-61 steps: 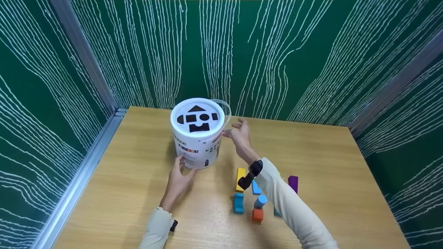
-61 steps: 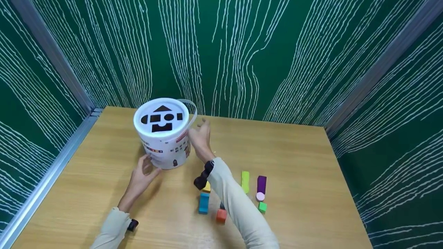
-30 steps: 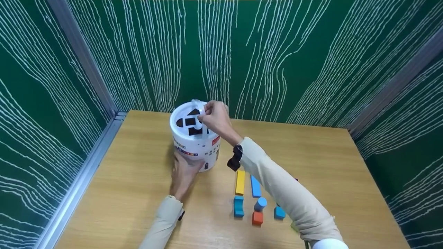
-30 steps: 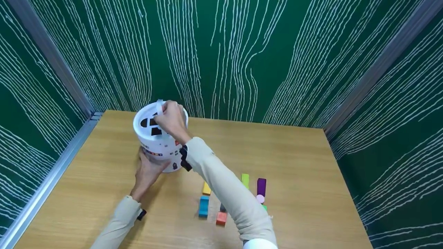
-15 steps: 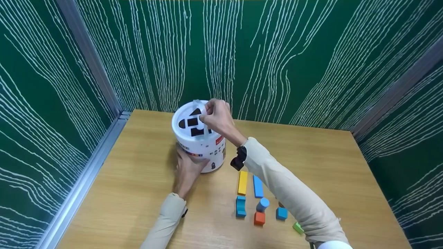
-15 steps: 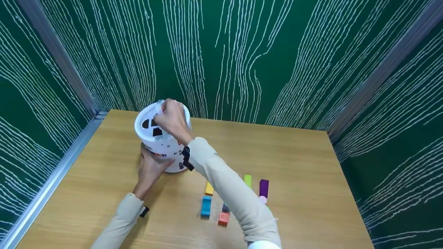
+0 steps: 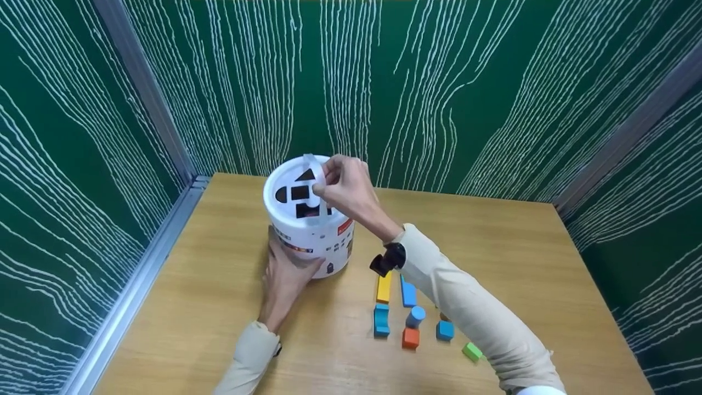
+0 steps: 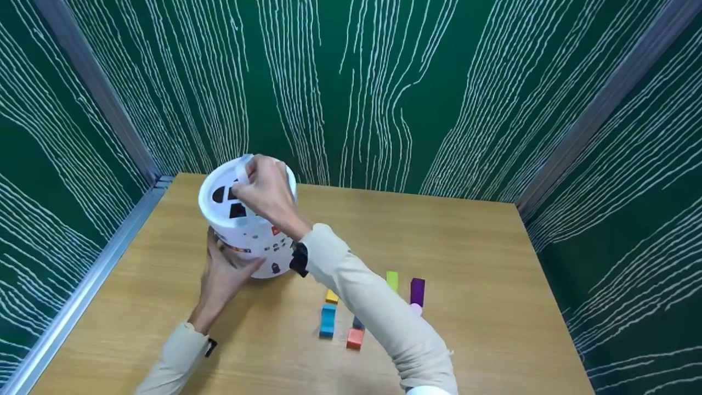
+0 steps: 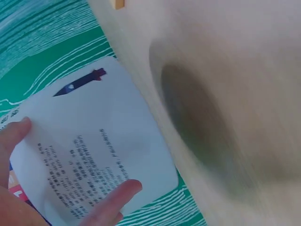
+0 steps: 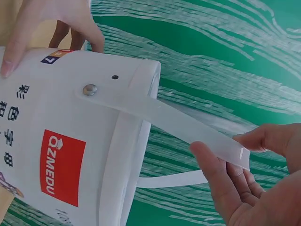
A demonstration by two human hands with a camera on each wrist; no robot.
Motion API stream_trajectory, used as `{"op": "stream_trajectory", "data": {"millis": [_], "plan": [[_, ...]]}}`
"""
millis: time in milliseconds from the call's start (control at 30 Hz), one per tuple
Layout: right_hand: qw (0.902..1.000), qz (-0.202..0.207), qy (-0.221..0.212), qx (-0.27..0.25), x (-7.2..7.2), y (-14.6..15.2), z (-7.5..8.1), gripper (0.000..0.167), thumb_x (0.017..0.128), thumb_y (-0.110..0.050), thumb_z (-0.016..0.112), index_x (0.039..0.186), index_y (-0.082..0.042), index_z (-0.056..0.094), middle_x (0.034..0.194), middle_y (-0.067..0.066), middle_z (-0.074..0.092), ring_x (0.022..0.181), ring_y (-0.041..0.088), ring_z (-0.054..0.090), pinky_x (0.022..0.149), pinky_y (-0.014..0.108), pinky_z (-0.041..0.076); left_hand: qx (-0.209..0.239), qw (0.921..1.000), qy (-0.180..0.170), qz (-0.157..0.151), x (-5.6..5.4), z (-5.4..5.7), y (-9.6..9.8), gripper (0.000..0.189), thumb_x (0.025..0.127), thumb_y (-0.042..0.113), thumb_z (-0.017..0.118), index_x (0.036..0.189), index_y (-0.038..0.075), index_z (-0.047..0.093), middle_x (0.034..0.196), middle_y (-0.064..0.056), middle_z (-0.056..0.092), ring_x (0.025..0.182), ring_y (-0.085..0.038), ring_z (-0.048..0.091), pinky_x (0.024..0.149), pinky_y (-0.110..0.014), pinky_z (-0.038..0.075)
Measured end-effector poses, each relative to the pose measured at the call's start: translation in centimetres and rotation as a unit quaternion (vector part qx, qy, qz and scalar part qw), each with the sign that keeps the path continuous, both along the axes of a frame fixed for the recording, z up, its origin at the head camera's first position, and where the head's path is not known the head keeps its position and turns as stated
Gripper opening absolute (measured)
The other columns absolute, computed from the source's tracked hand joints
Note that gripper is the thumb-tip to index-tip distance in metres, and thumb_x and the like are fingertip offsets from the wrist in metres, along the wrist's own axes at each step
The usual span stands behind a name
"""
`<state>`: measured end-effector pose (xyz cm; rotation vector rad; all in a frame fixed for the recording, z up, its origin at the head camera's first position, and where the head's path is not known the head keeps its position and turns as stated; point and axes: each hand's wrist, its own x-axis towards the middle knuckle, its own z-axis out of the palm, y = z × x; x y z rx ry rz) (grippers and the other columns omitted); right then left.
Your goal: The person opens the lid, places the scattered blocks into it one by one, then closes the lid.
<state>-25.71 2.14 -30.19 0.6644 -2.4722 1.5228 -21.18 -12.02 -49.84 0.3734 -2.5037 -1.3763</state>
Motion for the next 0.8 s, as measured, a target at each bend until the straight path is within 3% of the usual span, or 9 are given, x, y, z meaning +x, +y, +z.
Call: {"op": "stream_trajectory", "data": {"millis": [200,467,800], "plan": [[0.9998,0.018,0.007,-0.005,2.9,-0.1,0.3,0.015,0.074,0.001,0.066,0.088,-0.001,0.061,0.077,0.007,0.062,0.070,0.017,0.059,0.062,0.026,0.054,-0.019,0.9998,-0.001,0.000,3.1,0.0,-0.6,0.132,0.053,0.061,0.082,0.147,0.044,-0.009,0.149,-0.009,0.026,0.135,-0.032,0.031,0.106,-0.055,0.030],[0.9987,0.049,0.010,0.002,6.8,0.0,0.3,0.016,0.071,-0.001,0.066,0.085,-0.004,0.060,0.074,0.002,0.062,0.067,0.013,0.058,0.061,0.025,0.053,-0.037,0.9991,-0.016,-0.006,8.1,-0.2,-1.1,0.131,0.056,0.070,0.075,0.150,0.036,-0.010,0.152,-0.013,0.020,0.137,-0.033,0.027,0.108,-0.051,0.028],[0.9976,0.069,0.002,-0.008,9.9,0.4,-0.8,0.015,0.070,0.000,0.067,0.082,-0.003,0.060,0.070,0.001,0.062,0.064,0.012,0.058,0.058,0.024,0.053,-0.053,0.9977,-0.042,0.000,11.9,-1.2,-1.0,0.134,0.053,0.075,0.071,0.151,0.031,-0.009,0.154,-0.013,0.017,0.137,-0.035,0.026,0.109,-0.052,0.027]]}}
